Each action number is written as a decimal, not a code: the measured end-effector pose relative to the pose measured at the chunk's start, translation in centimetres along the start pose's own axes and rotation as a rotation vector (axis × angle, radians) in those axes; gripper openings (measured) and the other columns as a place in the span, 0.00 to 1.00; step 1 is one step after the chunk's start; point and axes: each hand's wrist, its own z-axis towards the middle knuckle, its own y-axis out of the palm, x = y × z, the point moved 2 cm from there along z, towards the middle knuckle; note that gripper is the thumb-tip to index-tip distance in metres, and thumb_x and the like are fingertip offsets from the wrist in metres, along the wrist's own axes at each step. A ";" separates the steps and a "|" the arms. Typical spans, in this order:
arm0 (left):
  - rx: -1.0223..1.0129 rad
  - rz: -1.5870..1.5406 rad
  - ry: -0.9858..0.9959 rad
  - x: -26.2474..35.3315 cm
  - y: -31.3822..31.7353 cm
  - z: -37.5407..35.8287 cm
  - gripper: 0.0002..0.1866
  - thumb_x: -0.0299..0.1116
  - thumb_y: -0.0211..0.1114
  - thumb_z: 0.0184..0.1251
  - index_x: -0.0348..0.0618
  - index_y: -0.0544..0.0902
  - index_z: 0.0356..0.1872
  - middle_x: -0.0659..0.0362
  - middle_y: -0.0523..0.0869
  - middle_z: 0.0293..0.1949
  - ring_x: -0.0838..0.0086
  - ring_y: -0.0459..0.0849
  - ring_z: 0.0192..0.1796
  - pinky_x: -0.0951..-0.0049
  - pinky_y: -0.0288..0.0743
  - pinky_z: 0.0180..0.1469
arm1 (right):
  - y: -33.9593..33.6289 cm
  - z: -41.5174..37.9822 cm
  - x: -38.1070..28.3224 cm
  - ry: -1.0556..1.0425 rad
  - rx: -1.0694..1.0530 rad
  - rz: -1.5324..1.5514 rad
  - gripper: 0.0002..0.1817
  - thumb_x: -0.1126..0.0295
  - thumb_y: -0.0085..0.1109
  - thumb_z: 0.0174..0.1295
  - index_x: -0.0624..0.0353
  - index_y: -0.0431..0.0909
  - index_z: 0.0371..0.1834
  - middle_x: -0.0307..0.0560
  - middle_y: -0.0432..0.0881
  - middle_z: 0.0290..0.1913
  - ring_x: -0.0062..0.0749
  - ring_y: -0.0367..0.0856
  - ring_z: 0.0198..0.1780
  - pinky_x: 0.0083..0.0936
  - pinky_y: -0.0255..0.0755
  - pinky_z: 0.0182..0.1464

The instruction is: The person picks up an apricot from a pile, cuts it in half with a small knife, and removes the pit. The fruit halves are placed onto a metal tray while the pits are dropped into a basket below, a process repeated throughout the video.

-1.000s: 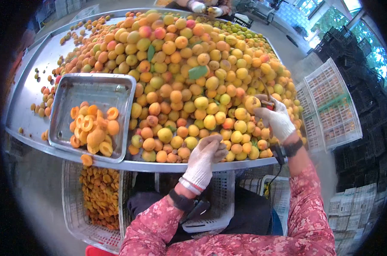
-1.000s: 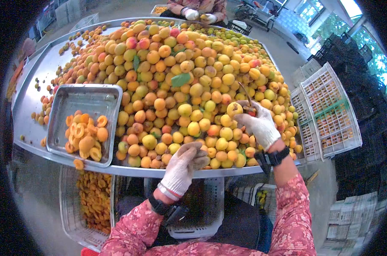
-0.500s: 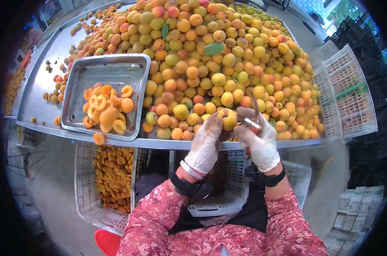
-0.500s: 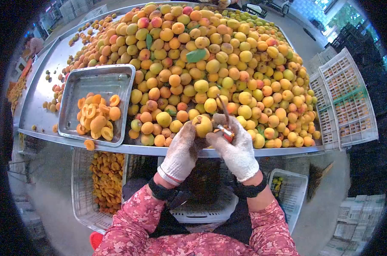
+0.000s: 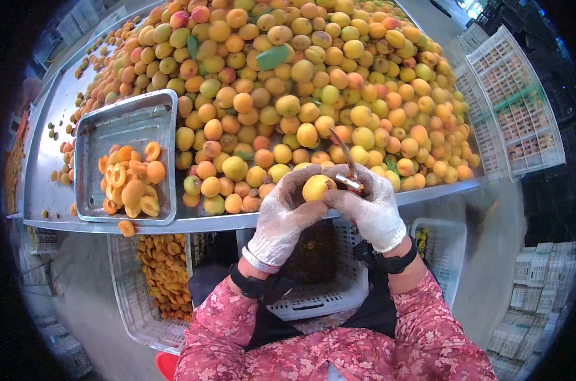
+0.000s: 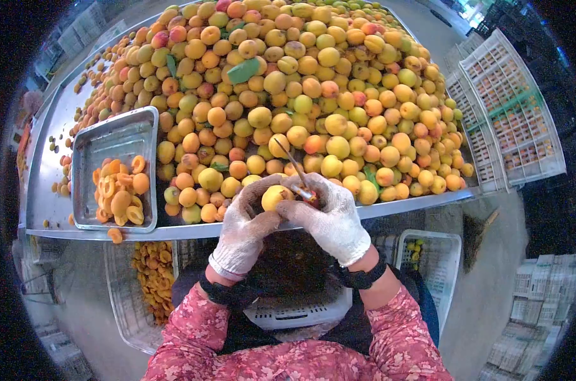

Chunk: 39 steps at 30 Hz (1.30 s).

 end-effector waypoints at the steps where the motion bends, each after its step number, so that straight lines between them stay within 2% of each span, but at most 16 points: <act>1: 0.001 0.047 0.011 0.4 0.2 -0.1 0.29 0.26 0.67 0.50 0.33 0.76 0.59 0.55 0.81 0.54 0.73 0.79 0.56 0.73 0.73 0.59 | -0.1 -0.3 -0.3 -0.011 -0.035 0.039 0.17 0.70 0.69 0.57 0.63 0.81 0.48 0.37 0.82 0.36 0.17 0.78 0.38 0.17 0.74 0.42; 6: -0.095 0.048 0.010 1.4 -0.8 -1.3 0.29 0.21 0.72 0.52 0.35 0.76 0.59 0.58 0.82 0.51 0.74 0.81 0.53 0.72 0.75 0.58 | -0.1 -1.6 -2.0 0.015 -0.049 -0.145 0.17 0.67 0.68 0.58 0.59 0.81 0.50 0.36 0.80 0.32 0.15 0.76 0.29 0.15 0.72 0.31; 9: -0.117 -0.149 0.035 1.7 -2.3 -1.8 0.27 0.23 0.66 0.54 0.33 0.75 0.59 0.57 0.82 0.51 0.73 0.82 0.53 0.73 0.75 0.57 | 1.6 -2.3 -3.7 0.203 -0.108 0.055 0.15 0.67 0.64 0.61 0.61 0.80 0.49 0.39 0.82 0.33 0.21 0.78 0.23 0.16 0.69 0.21; 13: -0.122 -0.427 0.198 1.7 -4.1 -2.7 0.26 0.37 0.64 0.67 0.34 0.72 0.62 0.57 0.81 0.54 0.71 0.80 0.56 0.73 0.75 0.57 | 5.0 -1.0 -4.9 0.213 -0.183 0.480 0.11 0.67 0.58 0.67 0.62 0.77 0.45 0.45 0.84 0.35 0.29 0.85 0.27 0.19 0.70 0.19; 15: 0.020 0.174 0.345 1.8 -5.3 -2.5 0.31 0.53 0.60 0.71 0.37 0.71 0.63 0.57 0.78 0.57 0.70 0.80 0.56 0.71 0.76 0.57 | 6.0 -0.8 -6.0 0.179 -0.182 0.417 0.13 0.62 0.54 0.70 0.61 0.77 0.46 0.45 0.83 0.34 0.30 0.84 0.26 0.20 0.74 0.21; 16: -0.159 -0.621 0.178 1.4 -5.3 -2.5 0.35 0.58 0.56 0.71 0.39 0.68 0.65 0.58 0.76 0.59 0.67 0.81 0.55 0.68 0.76 0.57 | 6.2 -0.7 -6.2 0.162 -0.194 0.389 0.14 0.60 0.53 0.71 0.60 0.77 0.46 0.45 0.83 0.33 0.30 0.85 0.25 0.20 0.75 0.21; 20: -0.176 -0.611 0.211 2.6 -5.4 -3.1 0.35 0.54 0.57 0.72 0.39 0.62 0.69 0.57 0.74 0.58 0.67 0.81 0.56 0.65 0.78 0.58 | 6.2 -1.4 -3.9 0.191 -0.091 0.367 0.13 0.58 0.49 0.73 0.55 0.76 0.47 0.38 0.78 0.26 0.23 0.76 0.20 0.18 0.73 0.22; 22: -0.076 -0.412 0.200 2.8 -5.1 -3.1 0.38 0.62 0.53 0.70 0.38 0.66 0.66 0.52 0.79 0.51 0.66 0.83 0.49 0.65 0.78 0.54 | 6.3 -1.1 -2.2 0.124 -0.174 0.015 0.11 0.62 0.50 0.73 0.55 0.76 0.47 0.37 0.77 0.25 0.22 0.73 0.20 0.17 0.70 0.22; 24: -0.027 -0.331 0.222 2.5 -4.8 -3.0 0.37 0.61 0.53 0.70 0.37 0.66 0.66 0.52 0.80 0.49 0.67 0.84 0.47 0.69 0.80 0.51 | 6.0 -2.0 -2.7 0.332 -0.179 0.199 0.14 0.59 0.50 0.72 0.59 0.74 0.47 0.41 0.75 0.25 0.24 0.73 0.21 0.17 0.66 0.20; 27: -0.048 -0.296 0.191 1.9 -4.4 -2.7 0.36 0.60 0.51 0.73 0.36 0.66 0.66 0.51 0.81 0.49 0.69 0.83 0.49 0.72 0.78 0.51 | 4.3 -2.6 -6.4 0.054 0.014 0.415 0.16 0.59 0.47 0.73 0.60 0.74 0.49 0.42 0.77 0.26 0.26 0.76 0.22 0.18 0.67 0.20; 31: 0.017 -0.166 0.122 2.1 -3.0 -1.8 0.36 0.58 0.53 0.72 0.36 0.67 0.66 0.55 0.80 0.50 0.72 0.81 0.50 0.73 0.77 0.51 | 3.6 -1.5 -1.8 -0.272 -0.130 -0.200 0.18 0.58 0.45 0.76 0.64 0.73 0.51 0.36 0.76 0.26 0.18 0.75 0.23 0.16 0.66 0.22; 32: 0.018 -0.162 0.116 2.3 -2.9 -1.5 0.36 0.58 0.53 0.72 0.36 0.67 0.66 0.55 0.80 0.50 0.72 0.81 0.50 0.73 0.77 0.51 | 3.1 -2.1 -0.9 -0.073 -0.217 -0.042 0.14 0.63 0.46 0.75 0.64 0.72 0.51 0.33 0.73 0.24 0.16 0.71 0.21 0.15 0.64 0.23; 35: -0.007 0.008 0.148 1.4 -2.5 -0.8 0.39 0.62 0.57 0.68 0.34 0.68 0.64 0.56 0.77 0.54 0.74 0.77 0.55 0.75 0.73 0.56 | 2.4 -2.1 1.0 -0.002 -0.181 0.117 0.12 0.65 0.46 0.74 0.64 0.71 0.48 0.34 0.74 0.24 0.17 0.71 0.21 0.17 0.65 0.24; 36: -0.012 0.018 0.124 1.1 -2.4 -0.7 0.39 0.62 0.57 0.68 0.34 0.68 0.64 0.56 0.77 0.54 0.74 0.77 0.55 0.75 0.73 0.56 | 1.9 -1.6 1.6 -0.083 -0.140 -0.031 0.11 0.68 0.50 0.72 0.64 0.73 0.48 0.41 0.76 0.24 0.27 0.75 0.24 0.23 0.69 0.28; 38: 0.005 0.111 0.096 1.2 -2.0 -0.5 0.25 0.33 0.58 0.66 0.37 0.70 0.64 0.57 0.77 0.55 0.76 0.75 0.57 0.76 0.70 0.59 | 0.9 -1.4 1.9 -0.161 -0.077 -0.177 0.09 0.70 0.54 0.69 0.64 0.74 0.47 0.49 0.78 0.25 0.36 0.80 0.26 0.30 0.73 0.32; 39: 0.003 0.019 0.107 0.5 -1.7 -0.1 0.25 0.31 0.57 0.64 0.38 0.71 0.64 0.57 0.77 0.55 0.76 0.75 0.56 0.76 0.70 0.58 | 0.5 -1.3 1.7 -0.235 -0.082 -0.217 0.10 0.70 0.55 0.69 0.64 0.74 0.47 0.50 0.78 0.25 0.38 0.81 0.27 0.30 0.73 0.32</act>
